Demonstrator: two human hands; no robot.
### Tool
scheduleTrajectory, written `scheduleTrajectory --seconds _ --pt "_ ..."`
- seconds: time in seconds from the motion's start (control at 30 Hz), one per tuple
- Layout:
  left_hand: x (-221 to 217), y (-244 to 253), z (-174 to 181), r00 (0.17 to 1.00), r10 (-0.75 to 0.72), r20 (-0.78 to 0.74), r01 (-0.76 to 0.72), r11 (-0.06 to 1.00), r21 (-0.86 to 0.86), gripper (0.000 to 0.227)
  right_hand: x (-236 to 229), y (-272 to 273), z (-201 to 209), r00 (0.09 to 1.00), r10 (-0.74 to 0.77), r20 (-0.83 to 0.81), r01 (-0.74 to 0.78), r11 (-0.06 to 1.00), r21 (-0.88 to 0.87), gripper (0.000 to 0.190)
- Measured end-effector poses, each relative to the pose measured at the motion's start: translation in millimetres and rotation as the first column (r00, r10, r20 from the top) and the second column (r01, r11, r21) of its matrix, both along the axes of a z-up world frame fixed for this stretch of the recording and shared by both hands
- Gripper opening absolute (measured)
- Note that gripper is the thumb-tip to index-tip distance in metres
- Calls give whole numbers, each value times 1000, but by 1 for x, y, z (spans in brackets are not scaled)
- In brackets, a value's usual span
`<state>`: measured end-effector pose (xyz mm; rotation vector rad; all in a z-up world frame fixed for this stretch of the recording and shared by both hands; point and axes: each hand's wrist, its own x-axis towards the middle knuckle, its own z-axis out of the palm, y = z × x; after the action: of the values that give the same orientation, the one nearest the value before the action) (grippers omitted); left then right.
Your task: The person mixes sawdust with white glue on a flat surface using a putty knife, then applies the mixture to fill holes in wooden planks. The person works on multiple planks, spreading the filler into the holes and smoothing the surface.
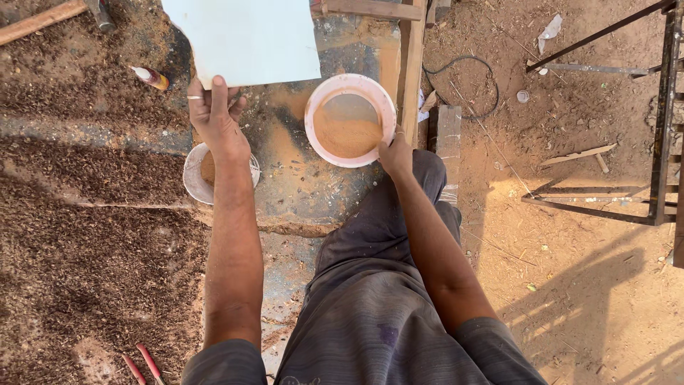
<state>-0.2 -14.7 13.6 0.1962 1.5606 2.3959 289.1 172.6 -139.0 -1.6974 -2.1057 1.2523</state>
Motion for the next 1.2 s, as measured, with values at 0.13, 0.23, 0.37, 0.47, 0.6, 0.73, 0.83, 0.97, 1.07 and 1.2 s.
scheduleTrajectory --seconds 0.13,0.23,0.37,0.47,0.6,0.73,0.83,0.97,1.07,1.2 --pt "13 -14 -8 998 -5 64 5 1000 3 28 4 19 12 963 -195 -184 165 972 -170 63" --pt "31 -18 -26 992 -9 125 10 1000 -6 29 24 51 41 862 -390 -325 281 900 -333 63" --pt "59 -14 -49 969 -6 245 22 998 -63 30 45 90 96 781 -424 -458 323 903 -284 62" --pt "90 -11 -71 949 -54 309 99 986 -132 30 47 101 128 751 -355 -557 270 934 -232 59" --pt "127 -21 -118 903 -86 420 173 970 -172 30 27 87 127 792 -305 -528 208 949 -237 55" --pt "134 -36 -165 885 -103 453 227 947 -227 36 3 53 92 785 -280 -553 114 942 -314 54" --pt "128 -53 -180 935 -171 310 338 690 -640 37 -9 28 63 789 -321 -525 98 908 -408 53" --pt "128 -70 -177 881 -438 -178 -83 227 -970 43 -16 16 36 822 -268 -502 28 900 -435 56" --pt "131 -84 -175 720 -586 -373 -241 293 -925 56 -21 12 24 817 -284 -502 47 900 -434 54" --pt "133 -88 -182 562 -767 -309 -319 144 -937 68 -21 14 24 876 -186 -445 -24 904 -426 57"
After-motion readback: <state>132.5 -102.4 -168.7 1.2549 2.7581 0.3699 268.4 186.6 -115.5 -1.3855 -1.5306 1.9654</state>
